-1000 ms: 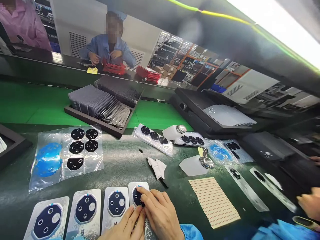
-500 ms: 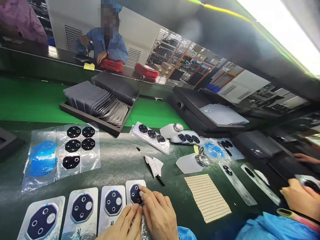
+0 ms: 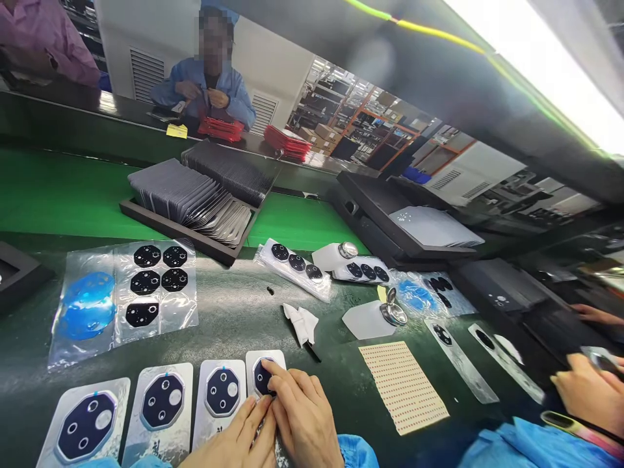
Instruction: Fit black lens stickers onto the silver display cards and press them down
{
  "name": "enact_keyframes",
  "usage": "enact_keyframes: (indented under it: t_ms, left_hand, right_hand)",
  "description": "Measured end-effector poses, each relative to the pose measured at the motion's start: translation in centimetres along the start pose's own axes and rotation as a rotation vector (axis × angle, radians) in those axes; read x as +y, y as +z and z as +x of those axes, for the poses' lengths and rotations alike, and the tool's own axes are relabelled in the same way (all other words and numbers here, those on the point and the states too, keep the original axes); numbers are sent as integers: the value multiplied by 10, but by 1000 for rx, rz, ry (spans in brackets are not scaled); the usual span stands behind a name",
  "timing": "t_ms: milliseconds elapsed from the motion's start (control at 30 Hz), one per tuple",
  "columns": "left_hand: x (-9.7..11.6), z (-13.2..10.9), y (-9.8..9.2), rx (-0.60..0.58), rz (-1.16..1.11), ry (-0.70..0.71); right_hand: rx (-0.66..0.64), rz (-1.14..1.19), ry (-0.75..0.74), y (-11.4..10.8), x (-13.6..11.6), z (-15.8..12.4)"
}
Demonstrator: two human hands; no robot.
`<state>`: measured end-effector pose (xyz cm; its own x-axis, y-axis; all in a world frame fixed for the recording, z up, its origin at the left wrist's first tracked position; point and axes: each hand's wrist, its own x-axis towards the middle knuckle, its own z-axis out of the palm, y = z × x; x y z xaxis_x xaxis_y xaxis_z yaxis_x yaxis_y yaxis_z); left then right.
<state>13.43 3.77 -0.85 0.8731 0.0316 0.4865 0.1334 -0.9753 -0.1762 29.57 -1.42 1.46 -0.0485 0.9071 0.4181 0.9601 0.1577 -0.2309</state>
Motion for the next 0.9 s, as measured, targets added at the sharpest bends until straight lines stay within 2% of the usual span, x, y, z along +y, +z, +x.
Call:
enact_keyframes:
  t_ms: [233,467,900]
  left_hand:
    - [-3,1,-6,-78,-5,55]
    - [-2,1,-5,-86,-4,41]
    - [-2,1,-3,4,29,10]
  right_hand:
    - [-45,46,-127,-1,9,2]
    - [-59,22,-258,1,15,-1]
    - [51,-146,-35,7,6,-9]
